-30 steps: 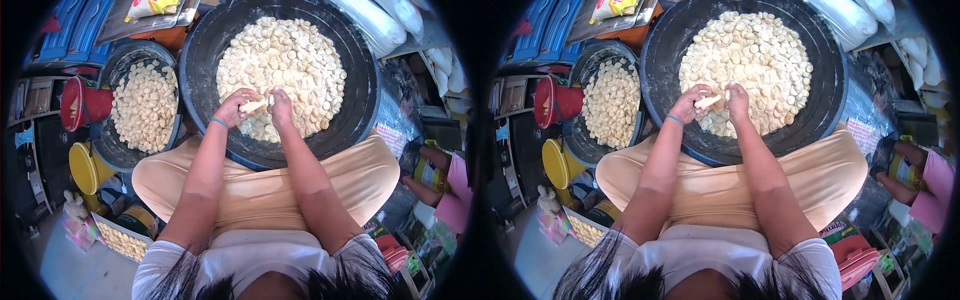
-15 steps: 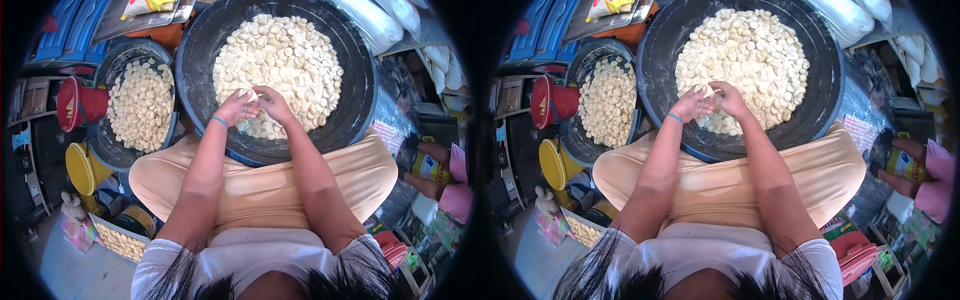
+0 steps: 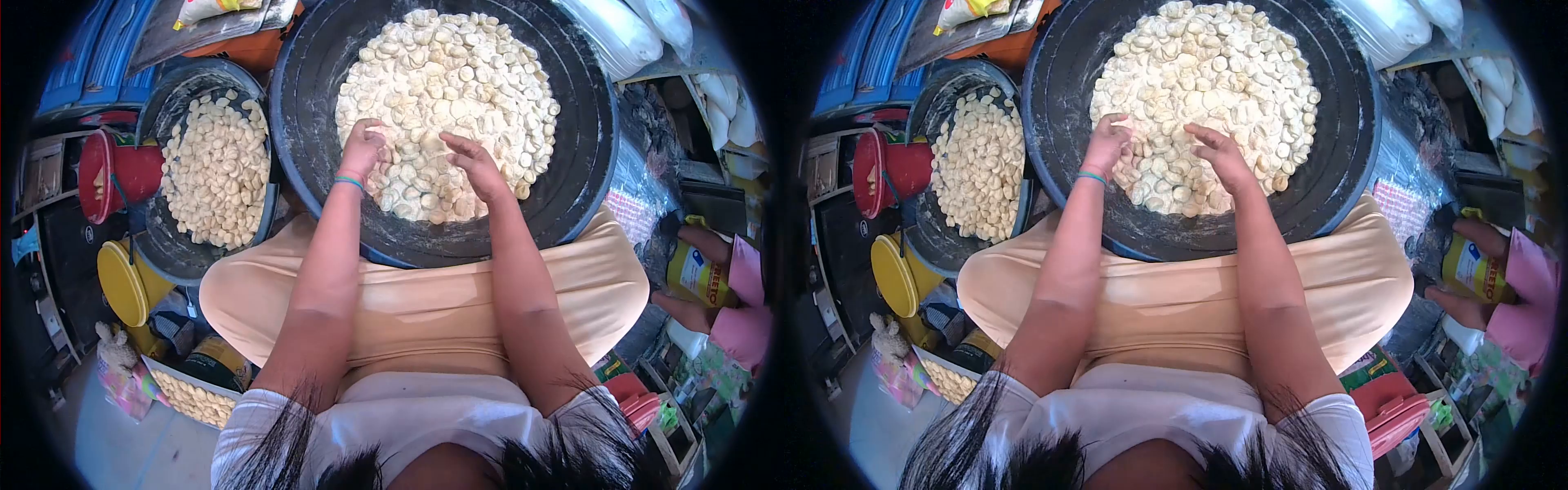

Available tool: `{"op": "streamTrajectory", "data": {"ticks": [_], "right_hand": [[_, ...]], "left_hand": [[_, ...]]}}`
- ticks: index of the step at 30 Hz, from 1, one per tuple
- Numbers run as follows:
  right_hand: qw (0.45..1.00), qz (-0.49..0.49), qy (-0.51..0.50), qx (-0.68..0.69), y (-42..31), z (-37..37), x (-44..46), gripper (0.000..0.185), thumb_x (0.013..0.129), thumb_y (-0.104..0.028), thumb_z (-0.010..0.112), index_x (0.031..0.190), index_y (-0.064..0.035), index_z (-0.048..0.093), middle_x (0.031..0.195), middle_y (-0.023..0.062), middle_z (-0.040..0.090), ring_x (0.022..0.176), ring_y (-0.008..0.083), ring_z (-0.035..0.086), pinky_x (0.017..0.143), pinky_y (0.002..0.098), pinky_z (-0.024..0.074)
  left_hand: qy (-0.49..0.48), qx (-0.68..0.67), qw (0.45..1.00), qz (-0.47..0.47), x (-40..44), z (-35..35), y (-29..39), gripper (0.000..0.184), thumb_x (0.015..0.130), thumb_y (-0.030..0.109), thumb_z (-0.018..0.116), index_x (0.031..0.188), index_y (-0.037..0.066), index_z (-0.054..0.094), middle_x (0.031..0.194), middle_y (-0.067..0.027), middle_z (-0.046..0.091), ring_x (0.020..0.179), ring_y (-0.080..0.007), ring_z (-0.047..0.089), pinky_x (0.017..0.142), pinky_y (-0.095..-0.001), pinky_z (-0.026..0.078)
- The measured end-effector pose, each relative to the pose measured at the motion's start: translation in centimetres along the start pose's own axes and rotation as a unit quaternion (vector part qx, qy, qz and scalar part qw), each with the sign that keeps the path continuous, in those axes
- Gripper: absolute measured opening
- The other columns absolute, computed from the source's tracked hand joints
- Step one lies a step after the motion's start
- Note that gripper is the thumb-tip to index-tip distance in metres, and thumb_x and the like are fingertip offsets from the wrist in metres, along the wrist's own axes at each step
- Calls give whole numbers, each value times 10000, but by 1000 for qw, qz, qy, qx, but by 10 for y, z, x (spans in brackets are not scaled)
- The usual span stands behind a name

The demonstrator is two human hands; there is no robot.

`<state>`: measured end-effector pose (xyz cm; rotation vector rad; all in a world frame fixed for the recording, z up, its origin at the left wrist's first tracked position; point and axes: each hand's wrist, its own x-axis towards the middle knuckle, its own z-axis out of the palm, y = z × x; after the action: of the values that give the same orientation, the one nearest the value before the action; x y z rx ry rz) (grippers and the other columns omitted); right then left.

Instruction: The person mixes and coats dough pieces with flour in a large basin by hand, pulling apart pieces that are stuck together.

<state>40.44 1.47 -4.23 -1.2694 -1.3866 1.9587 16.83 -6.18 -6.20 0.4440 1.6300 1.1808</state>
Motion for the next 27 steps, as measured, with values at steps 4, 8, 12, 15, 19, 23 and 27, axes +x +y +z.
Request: {"op": "streamTrajectory", "data": {"ticks": [4, 8, 12, 15, 19, 23, 27], "right_hand": [[939, 144, 226, -217, 20, -2, -10, 658, 821, -239, 650, 1396, -60, 385, 1393, 237, 360, 1321, 327, 305, 1081, 391, 282], [831, 368, 299, -293, 119, 68, 1, 1052, 763, -575, 636, 1505, -112, 51, 1515, 300, 45, 1412, 438, 22, 1108, 527, 206], [918, 253, 119, -281, 30, 151, 9, 887, 752, -487, 674, 1448, -108, 277, 1483, 286, 145, 1371, 444, 150, 1089, 482, 276], [976, 31, 44, -210, 1, 130, 36, 626, 767, -332, 691, 1299, -72, 490, 1374, 266, 345, 1258, 411, 359, 1053, 417, 337], [881, -64, 148, -444, -5, 66, 115, 548, 804, -413, 642, 1255, -116, 551, 1380, 191, 403, 1270, 374, 385, 1063, 536, 275], [746, -99, 46, -656, 29, 80, 117, 713, 834, -609, 492, 1396, -176, 425, 1520, 189, 219, 1409, 382, 173, 1065, 694, 66], [688, -114, -226, -680, 35, 106, 38, 675, 850, -604, 457, 1373, -177, 443, 1446, 159, 340, 1352, 351, 273, 1025, 704, 148]], "left_hand": [[-8, 100, 994, 32, 25, -16, 11, 398, 792, 155, 677, 1158, 17, 601, 1123, -160, 612, 1016, -204, 584, 867, -307, 462], [81, 310, 947, 10, 63, -27, 0, 545, 782, 295, 707, 1226, 13, 566, 1268, -215, 541, 1118, -317, 571, 953, -372, 435], [97, 419, 903, -6, 87, -25, -56, 669, 799, 454, 647, 1376, 178, 450, 1415, -194, 387, 1250, -358, 458, 1025, -488, 349], [-17, 535, 836, -124, 54, -3, -29, 703, 801, 498, 625, 1419, 269, 380, 1425, -169, 360, 1312, -370, 377, 1048, -534, 309], [-191, 632, 746, -89, -26, 22, -2, 769, 773, 416, 683, 1427, 169, 362, 1424, -190, 361, 1296, -398, 389, 1040, -461, 356], [-327, 437, 833, -94, -19, -19, -10, 684, 757, 299, 723, 1367, 152, 451, 1294, -168, 522, 1141, -335, 537, 960, -366, 429], [-195, 472, 858, -49, 53, -46, 9, 364, 746, 202, 706, 1078, 63, 653, 998, -177, 681, 908, -278, 659, 841, -348, 505]]}}
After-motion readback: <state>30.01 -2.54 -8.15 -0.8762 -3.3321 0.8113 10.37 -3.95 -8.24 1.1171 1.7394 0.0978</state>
